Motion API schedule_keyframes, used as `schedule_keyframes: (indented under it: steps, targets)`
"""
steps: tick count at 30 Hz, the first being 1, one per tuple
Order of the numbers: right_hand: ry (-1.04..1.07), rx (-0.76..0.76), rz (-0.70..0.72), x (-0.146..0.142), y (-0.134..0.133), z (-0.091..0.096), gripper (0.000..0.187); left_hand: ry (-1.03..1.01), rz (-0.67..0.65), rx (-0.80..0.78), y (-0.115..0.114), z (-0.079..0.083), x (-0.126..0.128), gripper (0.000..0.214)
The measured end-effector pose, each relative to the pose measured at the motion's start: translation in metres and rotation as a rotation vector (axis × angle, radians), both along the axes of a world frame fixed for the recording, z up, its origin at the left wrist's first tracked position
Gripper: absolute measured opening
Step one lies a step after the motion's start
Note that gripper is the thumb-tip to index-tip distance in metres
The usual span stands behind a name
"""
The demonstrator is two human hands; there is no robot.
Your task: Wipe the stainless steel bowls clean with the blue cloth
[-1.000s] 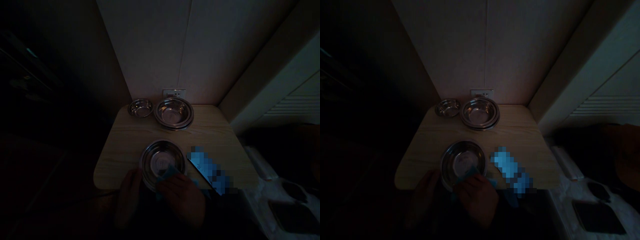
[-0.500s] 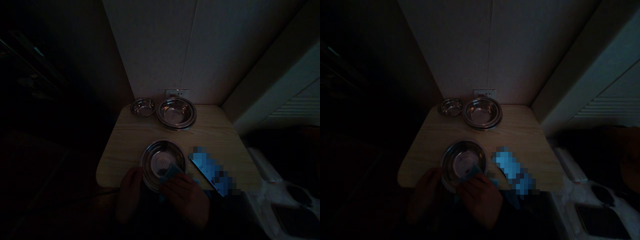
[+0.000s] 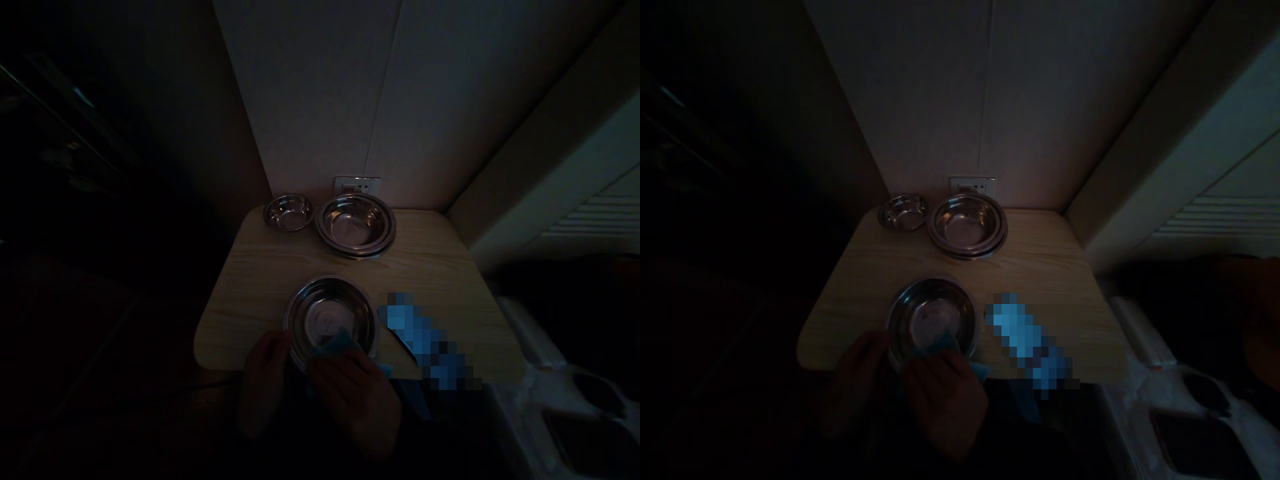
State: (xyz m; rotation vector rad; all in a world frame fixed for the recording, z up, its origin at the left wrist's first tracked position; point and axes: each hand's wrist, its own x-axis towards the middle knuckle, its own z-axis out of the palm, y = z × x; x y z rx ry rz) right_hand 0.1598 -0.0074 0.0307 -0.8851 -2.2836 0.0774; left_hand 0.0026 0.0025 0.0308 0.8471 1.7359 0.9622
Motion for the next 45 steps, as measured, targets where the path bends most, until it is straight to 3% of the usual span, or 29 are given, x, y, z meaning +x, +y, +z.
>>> schedule_keyframes:
  steps: [4, 8, 11, 19, 21, 27, 34, 38, 45]
  targets:
    - [-0.036, 0.024, 0.025, 0.01, -0.004, -0.001, 0.027, -0.047, -0.011, 0.036, 0.0, -0.004, 0.002, 0.033]
    - [-0.016, 0.034, -0.047, -0.015, -0.004, -0.008, 0.029, 0.083, -0.044, 0.04, 0.0, -0.004, 0.002, 0.032]
    - [0.003, 0.033, -0.068, -0.022, -0.002, -0.007, 0.03, 0.074, -0.016, 0.026, 0.002, -0.001, -0.002, 0.033]
    - [-0.026, -0.042, 0.136, 0.025, 0.008, 0.004, 0.023, 0.046, 0.009, -0.01, 0.012, 0.004, -0.007, 0.039]
    - [-0.022, -0.079, 0.147, 0.018, 0.01, 0.005, 0.023, 0.09, -0.01, 0.008, 0.012, 0.003, -0.007, 0.037]
    - [0.051, -0.092, 0.004, -0.018, 0.008, 0.001, 0.022, 0.121, -0.032, 0.029, 0.01, 0.001, -0.01, 0.037]
    - [0.001, -0.082, 0.104, 0.015, 0.009, 0.002, 0.02, 0.1, -0.015, 0.019, 0.021, 0.0, -0.011, 0.042]
    - [0.034, -0.055, 0.023, 0.014, 0.006, 0.0, 0.021, 0.121, 0.034, 0.031, 0.016, 0.001, 0.0, 0.041]
    - [0.055, -0.048, -0.169, -0.022, 0.002, 0.0, 0.026, 0.137, 0.028, 0.047, -0.012, -0.006, 0.012, 0.032]
